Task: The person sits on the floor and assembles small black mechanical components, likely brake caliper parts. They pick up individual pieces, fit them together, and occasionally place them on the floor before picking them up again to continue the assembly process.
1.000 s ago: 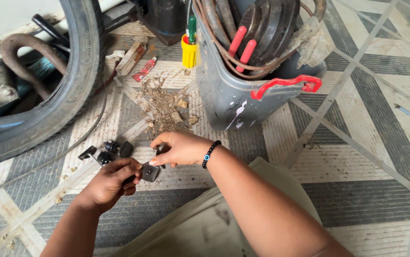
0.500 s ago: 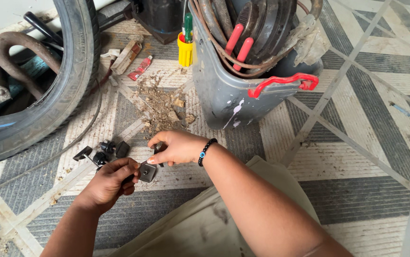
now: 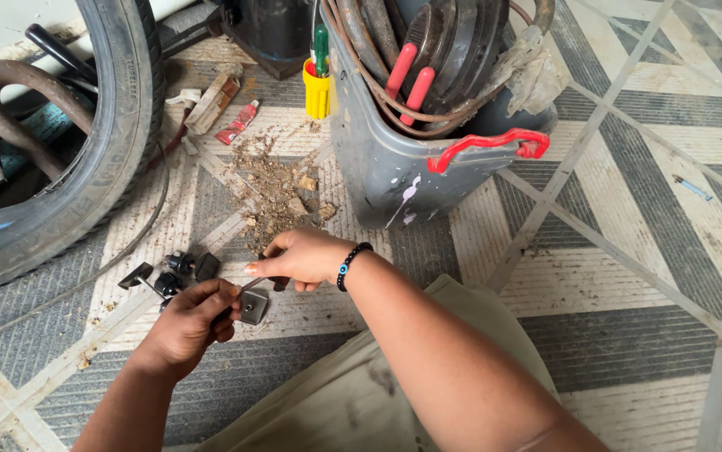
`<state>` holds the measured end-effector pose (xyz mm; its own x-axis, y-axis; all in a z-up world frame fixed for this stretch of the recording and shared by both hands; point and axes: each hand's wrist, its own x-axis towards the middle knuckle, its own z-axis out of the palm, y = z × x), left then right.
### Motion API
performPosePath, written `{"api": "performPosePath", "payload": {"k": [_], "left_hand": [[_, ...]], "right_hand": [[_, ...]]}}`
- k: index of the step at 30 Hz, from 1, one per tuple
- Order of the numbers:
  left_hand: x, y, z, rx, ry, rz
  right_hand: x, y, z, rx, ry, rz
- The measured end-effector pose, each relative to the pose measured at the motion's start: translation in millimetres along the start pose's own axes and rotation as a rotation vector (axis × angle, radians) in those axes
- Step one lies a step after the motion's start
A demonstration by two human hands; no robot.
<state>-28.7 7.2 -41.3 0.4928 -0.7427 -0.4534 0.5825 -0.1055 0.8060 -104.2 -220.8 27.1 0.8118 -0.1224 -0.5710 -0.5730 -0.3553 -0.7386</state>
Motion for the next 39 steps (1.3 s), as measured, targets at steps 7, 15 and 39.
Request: {"api": "performPosePath", "payload": {"k": [7, 15, 39], "left_hand": [[4, -4, 8, 0.128, 0.125, -0.134], [-2, 0, 0, 0.224, 0.304, -0.212], [-105, 25, 44, 0.119, 0.659, -0.078]], "right_hand": [[6, 7, 4, -0.04, -0.028, -0.01], [14, 4, 32, -0.016, 0.049, -0.03], [-4, -11, 85, 0.401, -0.007, -0.209]]}}
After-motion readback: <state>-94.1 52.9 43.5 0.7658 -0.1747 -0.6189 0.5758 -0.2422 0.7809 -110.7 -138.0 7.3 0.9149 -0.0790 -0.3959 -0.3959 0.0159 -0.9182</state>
